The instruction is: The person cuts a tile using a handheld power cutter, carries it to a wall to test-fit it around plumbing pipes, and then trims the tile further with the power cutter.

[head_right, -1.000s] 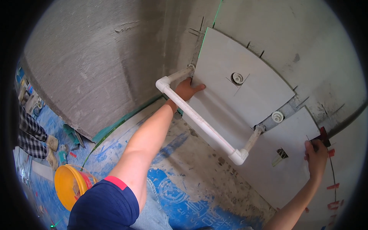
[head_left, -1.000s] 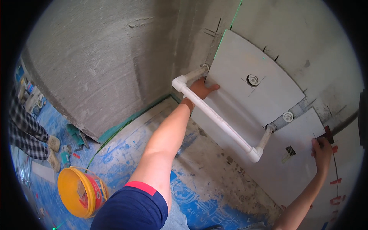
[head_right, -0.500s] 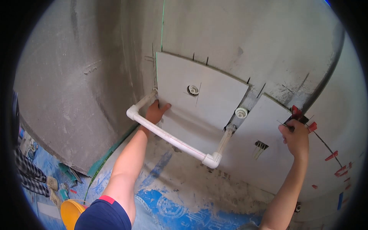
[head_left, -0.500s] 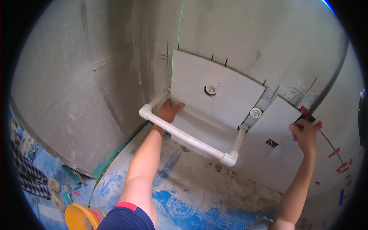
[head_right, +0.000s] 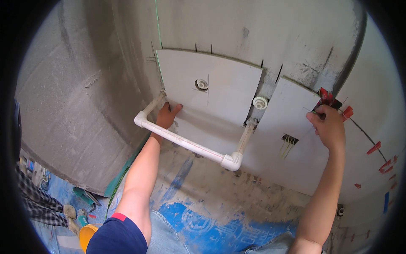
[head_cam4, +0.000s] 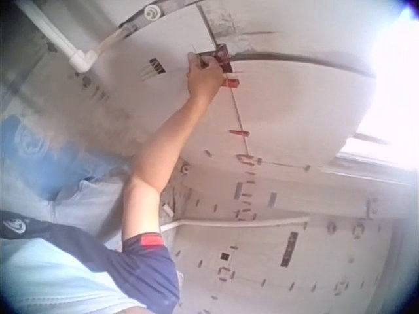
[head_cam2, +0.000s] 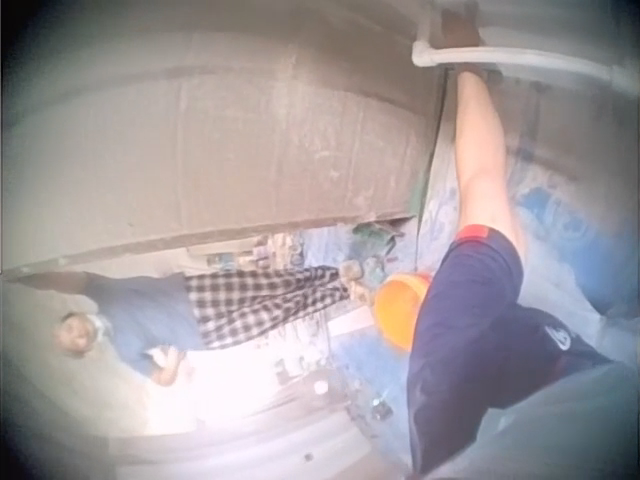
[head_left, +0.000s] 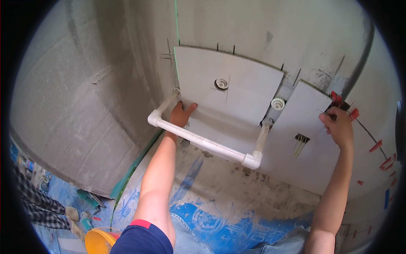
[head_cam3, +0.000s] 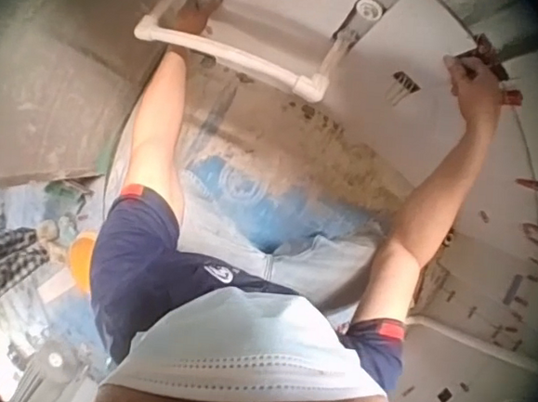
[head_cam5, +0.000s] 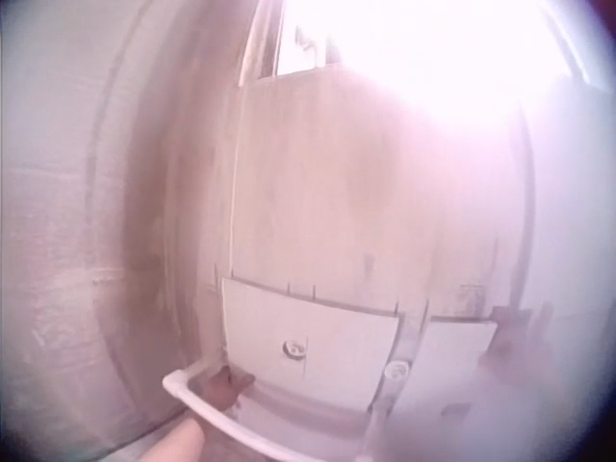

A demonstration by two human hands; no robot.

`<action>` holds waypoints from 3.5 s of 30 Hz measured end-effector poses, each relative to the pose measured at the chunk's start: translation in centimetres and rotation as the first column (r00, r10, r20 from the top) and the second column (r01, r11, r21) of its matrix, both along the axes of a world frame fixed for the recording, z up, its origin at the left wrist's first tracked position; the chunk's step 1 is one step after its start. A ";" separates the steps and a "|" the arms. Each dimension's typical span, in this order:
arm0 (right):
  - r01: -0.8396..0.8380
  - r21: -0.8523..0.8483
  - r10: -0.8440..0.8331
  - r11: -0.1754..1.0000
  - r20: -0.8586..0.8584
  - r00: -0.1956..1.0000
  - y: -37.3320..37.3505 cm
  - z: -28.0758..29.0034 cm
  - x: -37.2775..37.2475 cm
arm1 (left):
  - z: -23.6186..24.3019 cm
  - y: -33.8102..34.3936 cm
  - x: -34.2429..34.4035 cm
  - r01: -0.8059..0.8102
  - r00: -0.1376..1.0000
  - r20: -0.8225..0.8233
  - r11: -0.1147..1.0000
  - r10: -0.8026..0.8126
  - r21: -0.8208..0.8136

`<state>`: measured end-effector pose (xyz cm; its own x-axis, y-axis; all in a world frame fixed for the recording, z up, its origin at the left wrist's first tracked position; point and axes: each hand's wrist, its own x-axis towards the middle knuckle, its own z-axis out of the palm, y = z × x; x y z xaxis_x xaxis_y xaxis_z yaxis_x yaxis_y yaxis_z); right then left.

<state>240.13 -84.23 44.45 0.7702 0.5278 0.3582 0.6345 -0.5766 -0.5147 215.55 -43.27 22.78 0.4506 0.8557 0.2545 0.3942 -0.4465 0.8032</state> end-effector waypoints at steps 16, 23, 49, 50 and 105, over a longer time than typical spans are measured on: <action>0.065 -0.195 -0.030 0.979 0.179 0.983 -0.8 -1.7 0.6 | -1.0 0.2 -0.4 -0.043 0.998 0.041 0.999 0.045 -0.029; 0.072 -0.154 -0.009 0.985 0.375 0.927 -0.6 -3.5 1.0 | -1.0 0.7 -0.7 -0.004 0.999 0.054 0.999 0.002 0.044; 0.116 -0.007 -0.106 0.993 0.345 0.933 -1.1 -4.7 1.2 | -2.0 2.6 -0.9 0.090 0.986 0.130 0.991 -0.103 0.103; 0.107 -0.024 -0.093 0.994 0.334 0.938 -1.2 -4.7 1.3 | -1.9 2.6 -1.3 0.071 0.987 0.133 0.989 -0.088 0.127; 0.178 0.053 -0.184 0.983 0.407 0.895 -0.1 -6.1 0.2 | -4.0 5.6 -0.4 0.118 0.993 -0.011 0.992 -0.118 0.038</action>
<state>240.34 -84.33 38.37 0.6361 0.3856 0.6684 0.6759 -0.6963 -0.2415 215.15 -37.70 18.78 0.5505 0.7859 0.2818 0.3439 -0.5210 0.7812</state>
